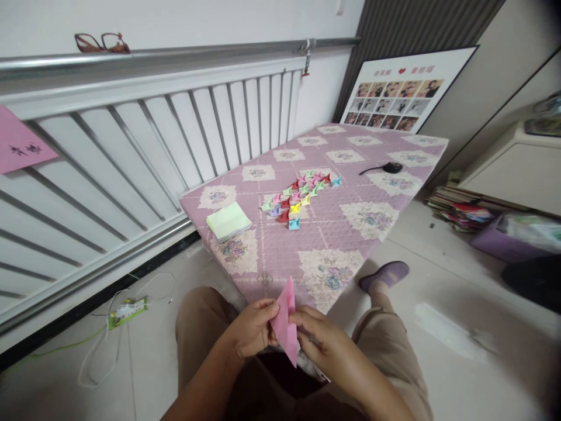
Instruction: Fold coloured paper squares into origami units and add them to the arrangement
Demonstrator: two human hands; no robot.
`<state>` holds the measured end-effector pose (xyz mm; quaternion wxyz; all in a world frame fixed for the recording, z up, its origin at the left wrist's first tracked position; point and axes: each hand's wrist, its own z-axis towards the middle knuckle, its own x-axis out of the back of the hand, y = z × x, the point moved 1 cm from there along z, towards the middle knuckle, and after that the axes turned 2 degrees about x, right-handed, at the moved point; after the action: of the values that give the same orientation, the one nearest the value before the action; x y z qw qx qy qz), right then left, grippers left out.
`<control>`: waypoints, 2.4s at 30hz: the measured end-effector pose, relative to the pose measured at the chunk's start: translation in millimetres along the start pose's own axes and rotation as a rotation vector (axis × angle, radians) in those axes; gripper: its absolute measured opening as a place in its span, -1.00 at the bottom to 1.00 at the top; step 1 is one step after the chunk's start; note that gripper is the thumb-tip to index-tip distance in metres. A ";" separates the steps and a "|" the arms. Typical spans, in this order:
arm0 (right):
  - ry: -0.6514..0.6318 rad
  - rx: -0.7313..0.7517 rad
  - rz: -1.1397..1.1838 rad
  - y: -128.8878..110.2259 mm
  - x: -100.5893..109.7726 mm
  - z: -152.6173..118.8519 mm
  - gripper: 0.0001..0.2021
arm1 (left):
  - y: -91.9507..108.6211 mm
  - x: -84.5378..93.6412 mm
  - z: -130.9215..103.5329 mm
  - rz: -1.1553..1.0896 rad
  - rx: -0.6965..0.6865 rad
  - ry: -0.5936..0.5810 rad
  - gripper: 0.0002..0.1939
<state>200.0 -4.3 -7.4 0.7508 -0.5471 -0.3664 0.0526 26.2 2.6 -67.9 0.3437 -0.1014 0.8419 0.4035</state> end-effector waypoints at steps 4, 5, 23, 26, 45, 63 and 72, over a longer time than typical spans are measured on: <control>0.025 0.046 -0.072 -0.7 -0.4 3.0 -0.80 | -2.5 -1.4 -0.5 -0.016 0.007 0.013 -0.64; 0.035 0.056 -0.082 -0.3 -0.4 3.2 -0.82 | -3.0 -2.0 -0.6 -0.007 0.000 0.016 -0.64; -0.027 -0.001 0.077 -2.2 7.8 -1.4 -0.89 | 29.1 -31.7 -21.8 1.154 -0.676 -0.019 -0.58; -0.051 -0.045 0.134 -5.7 11.5 -3.0 -0.92 | 37.6 -37.6 -28.0 1.287 -0.707 -0.150 -0.55; -0.078 -0.177 0.206 -1.3 14.4 -12.9 -0.82 | 41.2 -38.3 -26.8 1.298 -0.644 -0.175 -0.71; -0.179 -0.237 0.367 -0.1 19.0 -15.8 -0.73 | 51.9 -41.0 -29.2 1.211 -0.475 -0.303 -0.88; -0.177 -0.319 0.502 18.8 17.6 -22.4 -0.66 | 57.2 -27.3 -31.0 1.103 -0.283 -0.384 -0.95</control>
<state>232.4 -6.0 -17.9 0.5841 -0.7247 -0.2875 0.2258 5.5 13.8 -1.3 0.2128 0.3806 0.6311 0.6416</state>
